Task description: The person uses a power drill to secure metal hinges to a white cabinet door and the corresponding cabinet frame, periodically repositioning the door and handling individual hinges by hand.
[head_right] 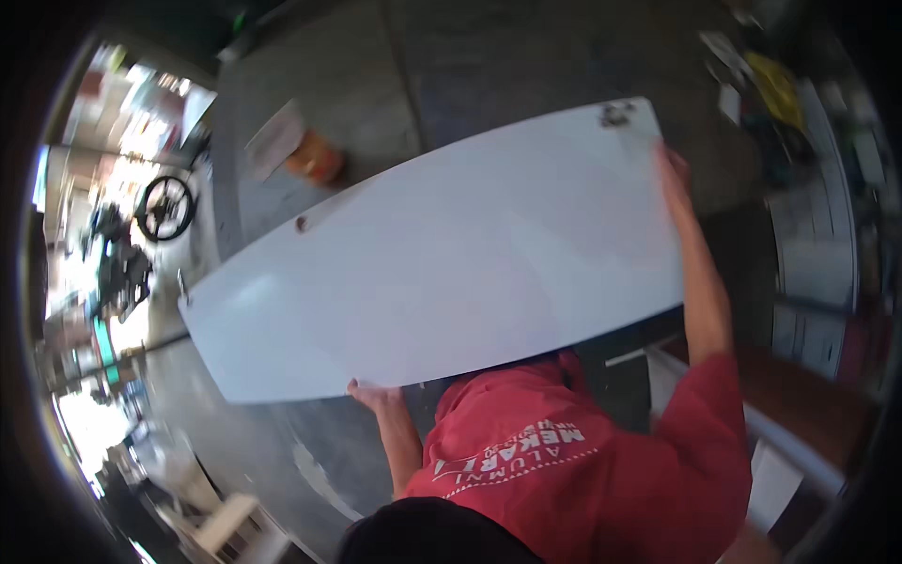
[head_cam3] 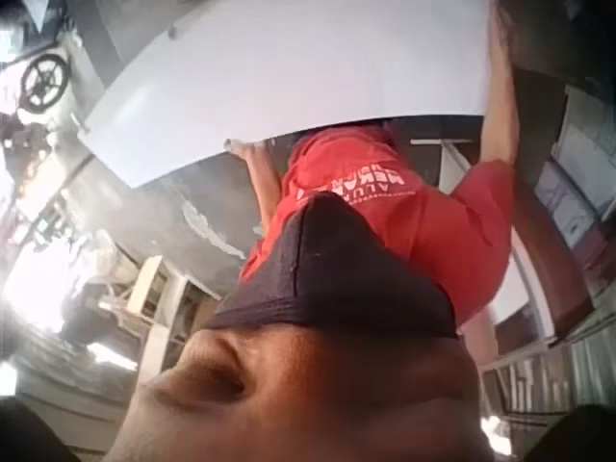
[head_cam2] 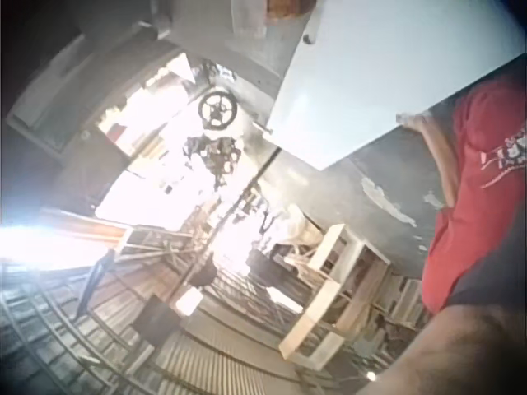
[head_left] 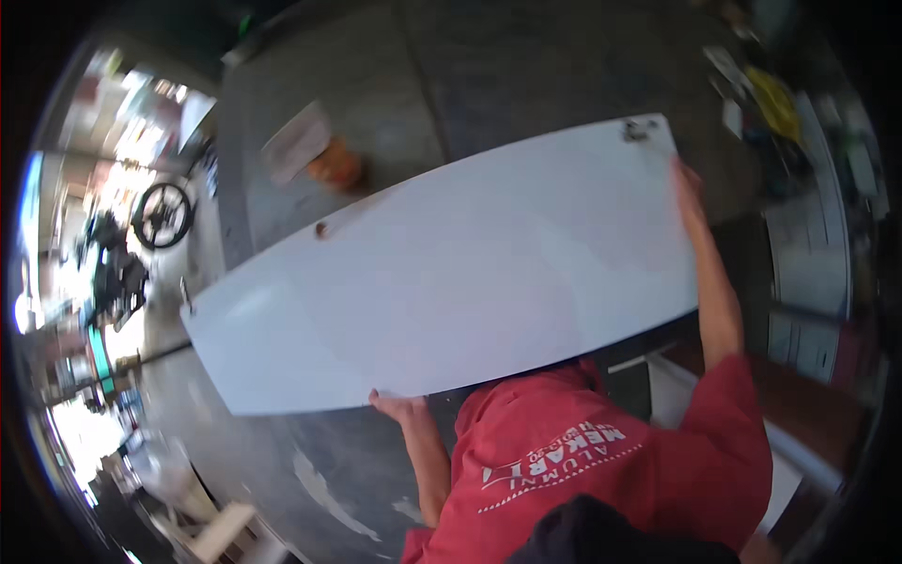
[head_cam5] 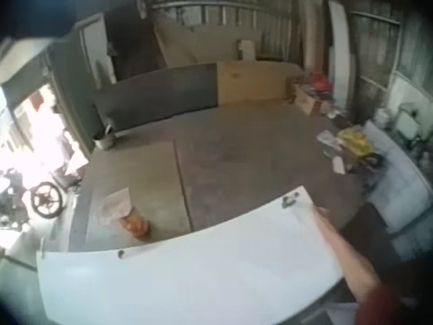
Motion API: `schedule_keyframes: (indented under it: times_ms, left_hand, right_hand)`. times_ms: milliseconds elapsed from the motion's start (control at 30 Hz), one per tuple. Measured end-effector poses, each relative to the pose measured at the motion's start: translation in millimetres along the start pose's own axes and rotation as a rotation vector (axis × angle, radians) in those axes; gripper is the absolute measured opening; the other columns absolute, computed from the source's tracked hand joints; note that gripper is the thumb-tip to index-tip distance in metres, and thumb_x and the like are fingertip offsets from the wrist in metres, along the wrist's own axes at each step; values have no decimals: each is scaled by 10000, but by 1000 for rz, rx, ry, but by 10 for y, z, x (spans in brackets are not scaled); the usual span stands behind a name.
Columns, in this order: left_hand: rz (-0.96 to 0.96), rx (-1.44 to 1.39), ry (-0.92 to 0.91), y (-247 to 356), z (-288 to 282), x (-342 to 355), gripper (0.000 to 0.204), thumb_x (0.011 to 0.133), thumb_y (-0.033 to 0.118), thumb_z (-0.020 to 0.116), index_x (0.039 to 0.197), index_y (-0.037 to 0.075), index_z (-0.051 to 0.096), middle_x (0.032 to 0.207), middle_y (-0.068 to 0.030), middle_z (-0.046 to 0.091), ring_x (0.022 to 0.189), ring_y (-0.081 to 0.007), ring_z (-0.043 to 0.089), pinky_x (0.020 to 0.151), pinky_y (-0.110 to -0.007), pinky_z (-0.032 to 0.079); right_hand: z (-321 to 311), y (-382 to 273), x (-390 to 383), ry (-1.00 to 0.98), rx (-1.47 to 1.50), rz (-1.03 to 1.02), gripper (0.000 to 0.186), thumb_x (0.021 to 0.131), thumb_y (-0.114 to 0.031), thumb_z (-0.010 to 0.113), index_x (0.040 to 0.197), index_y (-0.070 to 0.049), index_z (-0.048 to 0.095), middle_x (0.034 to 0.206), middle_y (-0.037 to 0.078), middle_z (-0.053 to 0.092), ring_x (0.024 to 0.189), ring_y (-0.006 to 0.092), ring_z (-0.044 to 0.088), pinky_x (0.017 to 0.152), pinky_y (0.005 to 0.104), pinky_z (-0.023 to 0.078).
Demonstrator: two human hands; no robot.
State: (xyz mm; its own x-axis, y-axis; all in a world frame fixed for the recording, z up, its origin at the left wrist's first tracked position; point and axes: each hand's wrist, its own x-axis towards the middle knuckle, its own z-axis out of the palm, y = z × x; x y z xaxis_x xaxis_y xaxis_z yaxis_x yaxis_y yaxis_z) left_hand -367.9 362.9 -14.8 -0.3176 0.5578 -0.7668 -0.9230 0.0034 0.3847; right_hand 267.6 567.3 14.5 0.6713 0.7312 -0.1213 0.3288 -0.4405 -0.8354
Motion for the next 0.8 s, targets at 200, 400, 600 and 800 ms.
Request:
schedule_keyframes:
  times_ms: [200, 400, 600, 800]
  left_hand:
    - [109, 301, 136, 16, -54, 204, 472, 912, 319, 406, 1275, 48, 541, 1314, -119, 573, 1221, -309, 547, 1041, -476, 450]
    - [103, 281, 104, -19, -172, 291, 456, 882, 291, 527, 1268, 49, 535, 1255, -101, 611, 1169, -308, 581, 1010, -472, 476]
    - [197, 385, 55, -112, -437, 193, 515, 903, 423, 544, 1297, 92, 516, 1277, -107, 598, 1186, -290, 575, 986, -459, 483]
    - [268, 557, 208, -359, -1050, -174, 616, 923, 528, 556, 1364, 109, 455, 1248, -140, 589, 1122, -267, 591, 907, -427, 476]
  right_hand:
    - [5, -435, 183, 97, -559, -343, 532, 947, -495, 601, 1206, -31, 620, 1137, 206, 674, 1088, 381, 635, 909, 441, 493]
    - [-393, -103, -519, 126, -374, -465, 519, 952, -384, 640, 1328, -38, 551, 1315, 192, 606, 1242, 368, 554, 1030, 433, 451]
    - [94, 233, -2002, 0, -303, -658, 424, 861, -222, 733, 1219, -43, 591, 1319, 182, 557, 1295, 389, 472, 1100, 500, 363]
    - [915, -41, -2558, -755, 72, -951, 673, 891, -521, 663, 1341, -36, 542, 1424, 212, 481, 1381, 410, 389, 1154, 514, 309]
